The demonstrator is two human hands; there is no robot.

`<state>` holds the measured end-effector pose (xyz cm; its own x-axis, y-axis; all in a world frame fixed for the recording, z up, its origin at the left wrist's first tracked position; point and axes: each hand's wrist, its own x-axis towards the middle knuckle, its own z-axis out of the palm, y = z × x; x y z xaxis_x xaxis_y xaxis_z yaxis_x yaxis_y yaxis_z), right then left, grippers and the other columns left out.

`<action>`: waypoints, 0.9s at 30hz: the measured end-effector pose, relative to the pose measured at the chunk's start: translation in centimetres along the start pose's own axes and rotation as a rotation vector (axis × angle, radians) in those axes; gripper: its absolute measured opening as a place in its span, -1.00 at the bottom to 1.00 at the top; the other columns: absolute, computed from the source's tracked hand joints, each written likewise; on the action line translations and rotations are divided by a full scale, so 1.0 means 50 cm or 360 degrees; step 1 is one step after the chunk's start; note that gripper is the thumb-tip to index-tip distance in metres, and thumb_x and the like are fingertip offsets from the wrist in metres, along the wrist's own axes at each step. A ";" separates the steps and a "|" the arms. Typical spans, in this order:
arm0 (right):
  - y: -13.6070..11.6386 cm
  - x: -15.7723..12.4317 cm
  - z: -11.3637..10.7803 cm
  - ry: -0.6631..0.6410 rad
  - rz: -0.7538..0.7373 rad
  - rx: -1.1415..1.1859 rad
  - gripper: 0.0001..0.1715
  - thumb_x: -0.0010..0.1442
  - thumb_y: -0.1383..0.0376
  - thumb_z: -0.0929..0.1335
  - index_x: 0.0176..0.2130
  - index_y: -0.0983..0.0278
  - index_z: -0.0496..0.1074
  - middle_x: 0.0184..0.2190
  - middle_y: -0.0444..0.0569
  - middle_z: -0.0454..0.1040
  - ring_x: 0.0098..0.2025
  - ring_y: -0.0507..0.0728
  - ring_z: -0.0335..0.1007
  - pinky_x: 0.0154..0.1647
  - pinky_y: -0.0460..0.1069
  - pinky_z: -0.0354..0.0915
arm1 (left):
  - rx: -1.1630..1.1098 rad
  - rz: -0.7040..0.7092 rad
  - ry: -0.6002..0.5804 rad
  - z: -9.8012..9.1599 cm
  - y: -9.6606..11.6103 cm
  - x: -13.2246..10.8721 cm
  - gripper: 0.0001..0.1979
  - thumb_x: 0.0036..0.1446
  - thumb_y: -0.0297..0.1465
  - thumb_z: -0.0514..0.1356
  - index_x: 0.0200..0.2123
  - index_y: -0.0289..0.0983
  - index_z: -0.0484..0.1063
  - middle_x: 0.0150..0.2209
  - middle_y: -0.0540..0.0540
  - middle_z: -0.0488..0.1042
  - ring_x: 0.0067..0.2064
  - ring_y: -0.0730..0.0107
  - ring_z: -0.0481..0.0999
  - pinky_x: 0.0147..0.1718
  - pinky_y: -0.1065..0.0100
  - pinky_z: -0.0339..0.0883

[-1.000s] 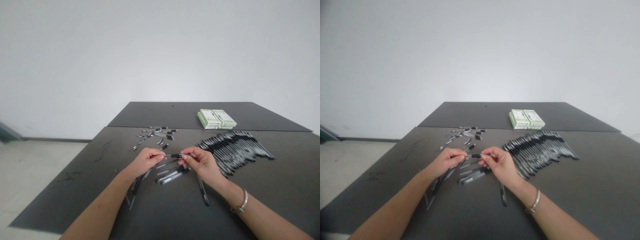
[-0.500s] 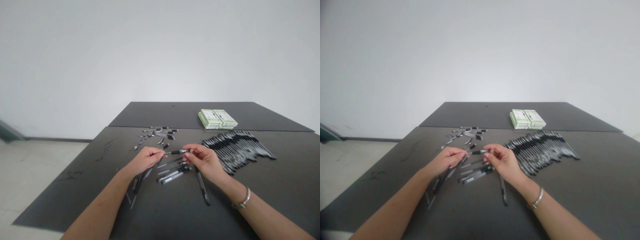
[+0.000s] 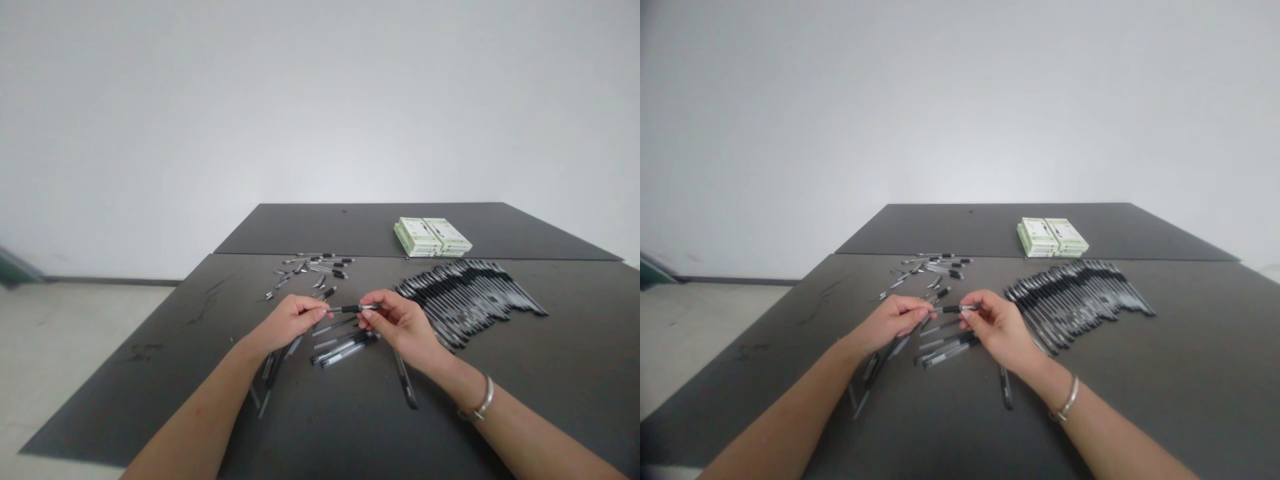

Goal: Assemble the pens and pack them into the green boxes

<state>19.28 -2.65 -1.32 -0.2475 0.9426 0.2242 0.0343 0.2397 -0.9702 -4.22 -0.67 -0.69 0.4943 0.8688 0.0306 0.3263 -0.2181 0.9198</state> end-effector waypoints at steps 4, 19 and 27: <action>0.007 0.001 -0.002 0.0001 0.0031 0.0027 -0.74 0.14 0.19 0.43 -0.22 0.28 0.41 -0.50 -0.11 0.51 -0.44 0.04 0.47 -0.40 -0.07 0.35 | 0.0022 -0.0028 -0.0009 -0.002 0.004 -0.001 -0.55 0.22 -0.12 0.09 -0.23 -0.41 0.56 -0.70 0.12 0.10 -0.62 0.54 0.07 -0.61 0.48 -0.03; 0.007 0.006 -0.001 0.0017 0.0076 0.0138 -0.72 0.10 0.18 0.45 -0.24 0.29 0.42 -0.52 -0.11 0.53 -0.46 0.02 0.47 -0.42 -0.10 0.34 | 0.0047 -0.0061 -0.0019 -0.004 -0.001 0.000 -0.53 0.20 -0.07 0.08 -0.28 -0.37 0.55 -0.69 0.12 0.11 -0.62 0.53 0.07 -0.60 0.48 -0.03; 0.010 0.007 0.000 -0.0042 0.0125 0.0420 -0.69 0.06 0.19 0.49 -0.20 0.26 0.45 -0.53 -0.16 0.50 -0.50 -0.03 0.39 -0.44 -0.12 0.33 | 0.0022 -0.0004 -0.0025 0.007 -0.003 0.002 -0.50 0.21 -0.07 0.09 -0.20 -0.40 0.56 -0.68 0.12 0.12 -0.61 0.55 0.08 -0.60 0.47 -0.04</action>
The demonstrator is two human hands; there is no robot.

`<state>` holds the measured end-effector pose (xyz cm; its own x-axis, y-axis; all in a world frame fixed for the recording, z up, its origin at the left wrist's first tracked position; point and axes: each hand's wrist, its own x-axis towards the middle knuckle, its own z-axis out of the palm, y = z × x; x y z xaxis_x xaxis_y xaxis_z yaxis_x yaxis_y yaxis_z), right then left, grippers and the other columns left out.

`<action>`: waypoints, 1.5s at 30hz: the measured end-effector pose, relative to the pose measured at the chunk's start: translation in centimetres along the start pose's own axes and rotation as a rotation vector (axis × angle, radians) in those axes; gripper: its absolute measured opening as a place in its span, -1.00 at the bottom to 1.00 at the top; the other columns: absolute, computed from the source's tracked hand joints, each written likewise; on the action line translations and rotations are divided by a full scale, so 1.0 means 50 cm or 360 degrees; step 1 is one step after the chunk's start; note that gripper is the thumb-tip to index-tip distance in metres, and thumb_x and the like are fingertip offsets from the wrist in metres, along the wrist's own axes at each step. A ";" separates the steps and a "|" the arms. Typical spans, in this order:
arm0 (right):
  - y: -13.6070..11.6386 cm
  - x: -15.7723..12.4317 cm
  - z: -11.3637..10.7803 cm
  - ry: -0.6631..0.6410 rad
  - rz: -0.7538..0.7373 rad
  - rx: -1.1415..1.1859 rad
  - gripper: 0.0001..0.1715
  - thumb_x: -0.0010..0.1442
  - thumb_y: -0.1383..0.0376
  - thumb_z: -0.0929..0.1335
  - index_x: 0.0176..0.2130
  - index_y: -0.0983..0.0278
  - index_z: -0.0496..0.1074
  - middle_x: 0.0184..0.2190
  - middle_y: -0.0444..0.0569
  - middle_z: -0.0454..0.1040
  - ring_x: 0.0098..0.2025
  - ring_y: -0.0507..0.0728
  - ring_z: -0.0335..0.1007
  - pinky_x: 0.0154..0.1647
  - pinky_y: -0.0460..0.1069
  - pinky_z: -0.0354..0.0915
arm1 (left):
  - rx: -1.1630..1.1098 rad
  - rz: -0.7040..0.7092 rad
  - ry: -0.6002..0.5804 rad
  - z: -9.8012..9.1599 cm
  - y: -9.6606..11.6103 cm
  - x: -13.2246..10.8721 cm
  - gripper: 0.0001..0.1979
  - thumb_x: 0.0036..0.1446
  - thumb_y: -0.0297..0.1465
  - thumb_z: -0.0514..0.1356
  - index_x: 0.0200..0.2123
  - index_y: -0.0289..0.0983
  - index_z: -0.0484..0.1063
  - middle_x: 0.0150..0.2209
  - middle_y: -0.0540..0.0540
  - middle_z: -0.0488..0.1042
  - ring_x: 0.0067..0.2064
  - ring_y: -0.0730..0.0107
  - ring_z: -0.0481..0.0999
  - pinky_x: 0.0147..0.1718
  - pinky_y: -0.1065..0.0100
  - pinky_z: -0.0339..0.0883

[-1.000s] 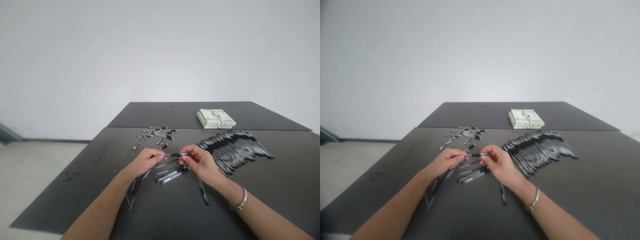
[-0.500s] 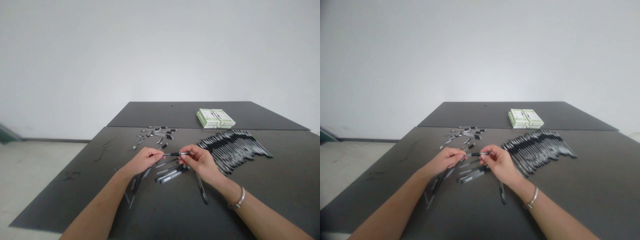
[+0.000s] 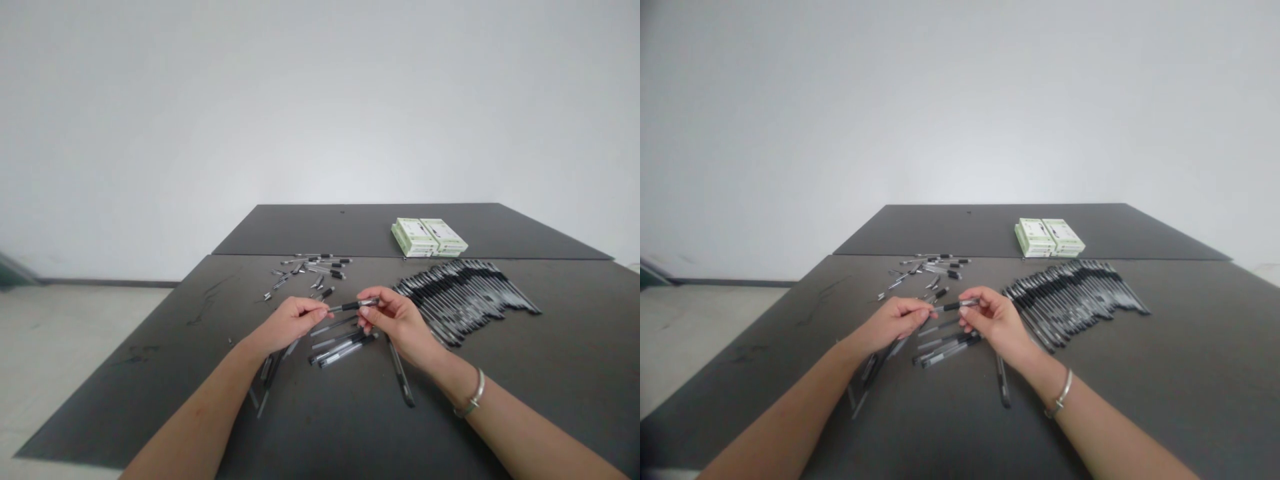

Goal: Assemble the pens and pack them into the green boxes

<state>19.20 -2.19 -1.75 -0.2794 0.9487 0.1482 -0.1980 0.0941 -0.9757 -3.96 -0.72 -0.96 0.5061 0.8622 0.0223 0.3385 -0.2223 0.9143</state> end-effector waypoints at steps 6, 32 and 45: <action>0.023 -0.001 0.006 -0.0056 0.0115 0.0070 -0.65 0.04 0.18 0.51 -0.19 0.31 0.52 -0.53 -0.14 0.49 -0.51 -0.04 0.36 -0.44 -0.12 0.33 | -0.0073 -0.0042 -0.0182 0.014 -0.004 0.003 -0.56 0.21 -0.11 0.11 -0.15 -0.38 0.53 -0.57 0.08 0.22 -0.59 0.58 0.13 -0.62 0.50 -0.02; -0.069 0.021 -0.126 -0.0236 0.0289 -0.2533 -0.77 0.18 0.15 0.34 -0.41 0.25 0.43 -0.42 0.00 0.53 -0.38 0.13 0.45 -0.45 -0.07 0.12 | -0.0158 -0.0131 0.0180 0.008 -0.008 0.007 -0.69 0.10 -0.29 0.17 -0.16 -0.39 0.47 -0.68 0.17 0.17 -0.68 0.62 0.10 -0.64 0.50 -0.03; -0.055 0.026 -0.125 -0.0135 0.0394 -0.2828 -0.77 0.21 0.15 0.33 -0.26 0.28 0.39 -0.28 0.12 0.55 -0.23 0.26 0.50 -0.36 -0.01 0.20 | -0.0074 -0.0107 0.0174 0.008 -0.007 0.007 -0.72 0.10 -0.29 0.15 -0.24 -0.37 0.51 -0.67 0.15 0.17 -0.66 0.59 0.12 -0.63 0.48 -0.02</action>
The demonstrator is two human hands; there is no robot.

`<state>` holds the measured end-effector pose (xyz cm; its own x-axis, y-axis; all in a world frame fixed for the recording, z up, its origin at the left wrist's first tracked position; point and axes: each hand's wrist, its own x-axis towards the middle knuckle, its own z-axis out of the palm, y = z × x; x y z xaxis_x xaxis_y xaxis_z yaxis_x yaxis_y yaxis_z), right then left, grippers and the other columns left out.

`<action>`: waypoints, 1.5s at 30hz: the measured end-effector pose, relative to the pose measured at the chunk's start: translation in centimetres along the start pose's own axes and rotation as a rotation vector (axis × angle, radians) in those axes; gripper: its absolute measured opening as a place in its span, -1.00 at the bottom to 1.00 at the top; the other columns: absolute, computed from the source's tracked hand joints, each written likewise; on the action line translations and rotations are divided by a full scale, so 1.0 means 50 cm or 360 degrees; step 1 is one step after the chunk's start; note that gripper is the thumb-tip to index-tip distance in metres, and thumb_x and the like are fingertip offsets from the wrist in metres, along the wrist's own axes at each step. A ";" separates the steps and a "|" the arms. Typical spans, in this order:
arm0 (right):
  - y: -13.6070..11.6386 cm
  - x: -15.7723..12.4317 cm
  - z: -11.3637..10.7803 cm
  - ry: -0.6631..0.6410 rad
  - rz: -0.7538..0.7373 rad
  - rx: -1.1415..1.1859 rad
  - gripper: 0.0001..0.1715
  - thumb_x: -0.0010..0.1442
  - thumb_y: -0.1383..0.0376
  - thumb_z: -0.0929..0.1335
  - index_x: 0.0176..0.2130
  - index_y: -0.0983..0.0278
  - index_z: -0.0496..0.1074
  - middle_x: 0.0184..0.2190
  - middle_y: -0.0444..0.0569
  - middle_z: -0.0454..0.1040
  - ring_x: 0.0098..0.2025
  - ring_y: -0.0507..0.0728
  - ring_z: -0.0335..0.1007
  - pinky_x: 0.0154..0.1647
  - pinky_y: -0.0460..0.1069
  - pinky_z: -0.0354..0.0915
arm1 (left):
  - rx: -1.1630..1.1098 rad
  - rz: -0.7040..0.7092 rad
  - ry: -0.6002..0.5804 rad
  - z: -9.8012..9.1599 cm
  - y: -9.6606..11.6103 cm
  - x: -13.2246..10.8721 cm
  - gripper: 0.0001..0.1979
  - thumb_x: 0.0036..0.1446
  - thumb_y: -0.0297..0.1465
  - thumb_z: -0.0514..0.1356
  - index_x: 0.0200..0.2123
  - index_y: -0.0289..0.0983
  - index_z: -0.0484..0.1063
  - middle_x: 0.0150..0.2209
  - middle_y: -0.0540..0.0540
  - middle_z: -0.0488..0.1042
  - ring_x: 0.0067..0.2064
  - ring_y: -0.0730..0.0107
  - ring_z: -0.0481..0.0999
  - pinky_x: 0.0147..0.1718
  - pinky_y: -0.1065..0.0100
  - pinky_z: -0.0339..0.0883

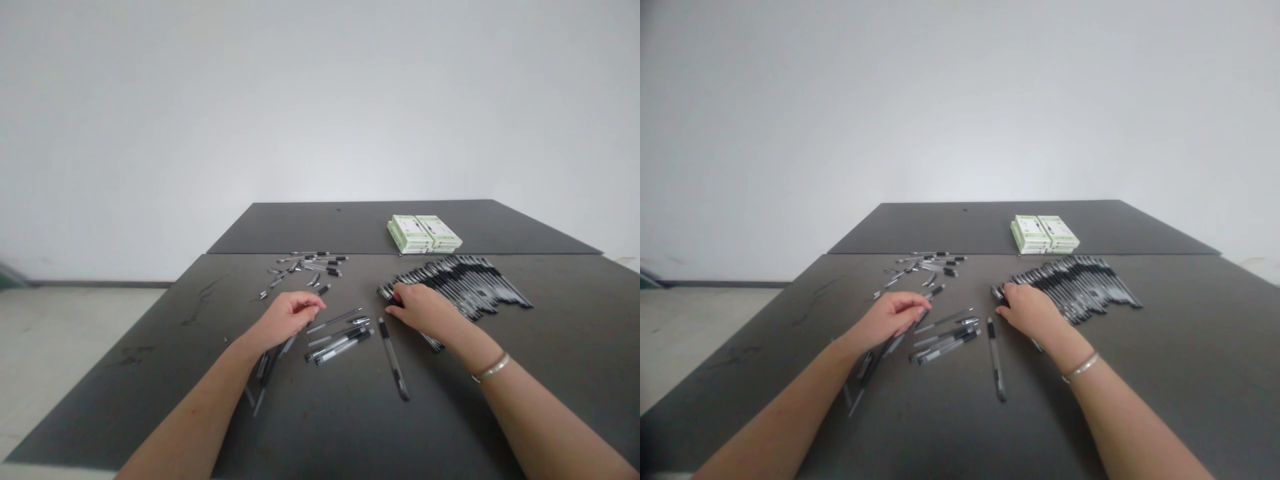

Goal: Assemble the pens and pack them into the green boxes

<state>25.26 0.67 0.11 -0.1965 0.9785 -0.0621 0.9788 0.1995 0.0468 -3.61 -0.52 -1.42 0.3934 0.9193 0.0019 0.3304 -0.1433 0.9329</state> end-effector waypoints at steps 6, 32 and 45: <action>0.008 0.003 0.009 0.0057 0.0003 0.0021 -0.79 0.20 0.19 0.35 -0.25 0.30 0.37 -0.27 0.14 0.55 -0.21 0.26 0.51 -0.32 0.00 0.21 | 0.0010 0.0000 0.0020 0.000 0.001 -0.002 -0.74 0.09 -0.30 0.16 -0.26 -0.36 0.51 -0.65 0.13 0.19 -0.66 0.60 0.12 -0.64 0.50 -0.01; -0.010 -0.009 0.007 0.0222 0.0040 -0.0034 -0.71 0.20 0.19 0.32 -0.16 0.36 0.37 -0.16 0.17 0.46 -0.13 0.27 0.45 -0.19 0.03 0.27 | 0.0033 0.0008 0.0003 -0.002 0.007 -0.003 -0.77 0.07 -0.33 0.15 -0.28 -0.36 0.51 -0.66 0.13 0.21 -0.66 0.59 0.13 -0.64 0.50 -0.03; -0.021 -0.011 0.024 0.0314 0.0079 -0.0198 -0.73 0.12 0.34 0.28 -0.15 0.40 0.36 -0.17 0.21 0.40 -0.08 0.32 0.36 -0.15 0.08 0.28 | 0.0072 0.0036 0.0010 0.000 0.004 -0.001 -0.77 0.08 -0.34 0.14 -0.29 -0.35 0.51 -0.67 0.14 0.19 -0.66 0.59 0.12 -0.62 0.49 0.01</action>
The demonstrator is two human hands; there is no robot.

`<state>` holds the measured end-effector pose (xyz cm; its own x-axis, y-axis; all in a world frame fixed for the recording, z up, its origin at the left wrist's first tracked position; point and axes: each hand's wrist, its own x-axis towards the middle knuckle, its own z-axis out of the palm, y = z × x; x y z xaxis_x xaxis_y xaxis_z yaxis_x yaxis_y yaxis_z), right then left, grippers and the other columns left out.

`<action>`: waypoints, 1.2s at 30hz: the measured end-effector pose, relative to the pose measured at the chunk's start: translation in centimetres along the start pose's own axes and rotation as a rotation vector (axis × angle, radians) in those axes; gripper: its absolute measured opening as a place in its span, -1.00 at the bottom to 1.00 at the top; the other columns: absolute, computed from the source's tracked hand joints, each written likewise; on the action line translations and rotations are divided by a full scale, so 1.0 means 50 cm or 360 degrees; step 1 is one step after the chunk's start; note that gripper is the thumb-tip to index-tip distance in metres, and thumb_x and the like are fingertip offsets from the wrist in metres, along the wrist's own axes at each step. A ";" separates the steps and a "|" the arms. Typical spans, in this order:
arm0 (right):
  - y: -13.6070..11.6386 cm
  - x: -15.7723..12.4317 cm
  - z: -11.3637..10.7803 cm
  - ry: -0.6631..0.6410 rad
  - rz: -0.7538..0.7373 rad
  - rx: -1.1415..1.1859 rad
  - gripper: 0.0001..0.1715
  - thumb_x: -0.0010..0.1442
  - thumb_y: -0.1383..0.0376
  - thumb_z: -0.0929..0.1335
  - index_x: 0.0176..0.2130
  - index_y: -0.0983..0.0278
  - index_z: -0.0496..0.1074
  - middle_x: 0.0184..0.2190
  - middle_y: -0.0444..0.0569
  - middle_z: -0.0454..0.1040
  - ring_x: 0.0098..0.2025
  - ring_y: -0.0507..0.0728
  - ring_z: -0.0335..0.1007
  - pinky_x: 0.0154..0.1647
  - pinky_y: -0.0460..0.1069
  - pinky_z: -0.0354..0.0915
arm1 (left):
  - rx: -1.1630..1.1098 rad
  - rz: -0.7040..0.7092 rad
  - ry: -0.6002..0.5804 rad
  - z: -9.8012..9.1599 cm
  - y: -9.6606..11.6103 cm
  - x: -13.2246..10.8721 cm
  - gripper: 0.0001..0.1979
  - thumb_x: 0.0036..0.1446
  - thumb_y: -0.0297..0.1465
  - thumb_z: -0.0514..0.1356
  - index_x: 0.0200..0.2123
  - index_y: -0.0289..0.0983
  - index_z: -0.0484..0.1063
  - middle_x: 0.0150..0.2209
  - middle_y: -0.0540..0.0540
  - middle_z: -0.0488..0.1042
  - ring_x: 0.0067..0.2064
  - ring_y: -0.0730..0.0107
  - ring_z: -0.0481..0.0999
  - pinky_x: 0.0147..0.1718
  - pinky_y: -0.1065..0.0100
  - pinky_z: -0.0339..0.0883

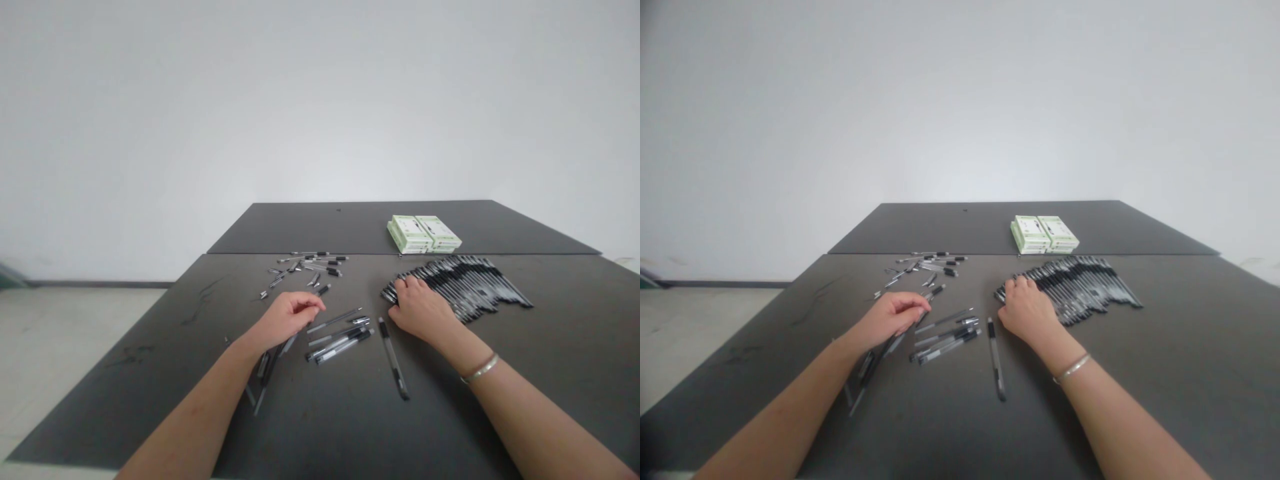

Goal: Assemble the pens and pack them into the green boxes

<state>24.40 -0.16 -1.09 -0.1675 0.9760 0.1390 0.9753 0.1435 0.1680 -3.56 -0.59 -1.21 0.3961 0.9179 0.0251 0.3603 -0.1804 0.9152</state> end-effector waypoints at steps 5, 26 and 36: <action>0.000 0.000 0.008 0.0055 0.0011 -0.0053 -0.74 0.12 0.36 0.28 -0.16 0.42 0.36 -0.19 0.23 0.40 -0.10 0.32 0.35 -0.19 0.06 0.28 | -0.0026 -0.0010 -0.0005 0.002 0.003 0.000 -0.77 0.08 -0.33 0.13 -0.30 -0.35 0.51 -0.67 0.14 0.18 -0.66 0.60 0.12 -0.63 0.49 0.00; 0.011 0.015 0.044 -0.0039 -0.0190 -0.0198 -0.81 0.27 0.48 0.18 -0.17 0.45 0.34 -0.25 0.24 0.45 -0.19 0.24 0.46 -0.19 0.03 0.32 | -0.0027 0.0011 -0.0023 0.000 0.004 0.002 -0.78 0.07 -0.35 0.13 -0.31 -0.35 0.50 -0.65 0.13 0.19 -0.66 0.61 0.11 -0.65 0.51 -0.03; 0.106 0.038 0.025 0.0013 0.0120 -0.0232 -0.81 0.29 0.47 0.16 -0.17 0.49 0.30 -0.26 0.28 0.42 -0.22 0.26 0.50 -0.27 0.03 0.33 | -0.0027 0.0012 -0.0024 -0.001 0.001 -0.002 -0.77 0.08 -0.33 0.14 -0.30 -0.35 0.51 -0.69 0.14 0.17 -0.65 0.58 0.13 -0.63 0.50 0.00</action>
<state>29.43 2.68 -1.14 -0.0965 0.9817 0.1641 0.9540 0.0442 0.2964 -3.63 -0.67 -1.12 0.4113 0.9111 0.0260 0.3429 -0.1811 0.9218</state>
